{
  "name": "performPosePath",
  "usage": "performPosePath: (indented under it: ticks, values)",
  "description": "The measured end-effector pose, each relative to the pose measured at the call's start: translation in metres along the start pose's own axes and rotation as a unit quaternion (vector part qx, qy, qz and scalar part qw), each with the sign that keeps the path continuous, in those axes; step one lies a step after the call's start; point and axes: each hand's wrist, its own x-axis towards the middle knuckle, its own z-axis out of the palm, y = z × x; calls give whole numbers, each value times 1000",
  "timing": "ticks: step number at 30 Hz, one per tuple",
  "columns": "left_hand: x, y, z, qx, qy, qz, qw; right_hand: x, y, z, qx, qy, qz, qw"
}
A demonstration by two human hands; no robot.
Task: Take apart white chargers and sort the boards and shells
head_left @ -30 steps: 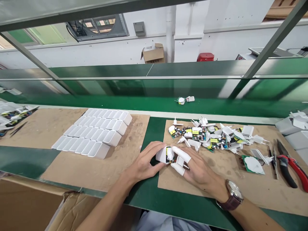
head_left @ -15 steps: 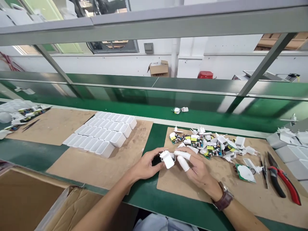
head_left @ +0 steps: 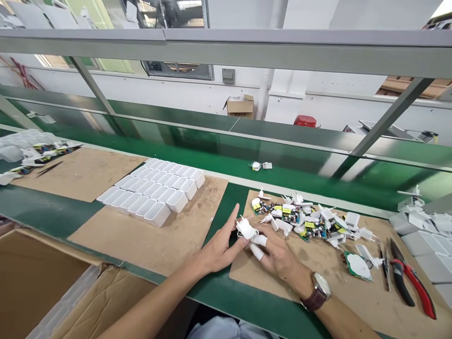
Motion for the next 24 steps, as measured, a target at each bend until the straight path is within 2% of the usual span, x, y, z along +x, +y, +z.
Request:
performPosePath:
  ticks: [5, 11, 13, 16, 17, 24]
  values:
    - [-7, -9, 2, 67, 9, 43, 997, 0, 1, 4, 14, 39, 9, 999]
    - [-8, -8, 1, 35, 28, 127, 991, 8, -8, -10, 42, 90, 13, 995]
    - [-8, -6, 0, 20, 30, 132, 991, 7, -9, -13, 40, 56, 17, 998]
    - [-6, -4, 0, 13, 34, 114, 993, 4, -7, -13, 27, -35, 25, 999]
    - [-5, -5, 1, 18, 41, 110, 993, 2, -6, -12, 24, -45, 29, 998]
    - [-7, -14, 8, 42, 128, 106, 985, -4, -4, -5, 28, -24, 51, 998]
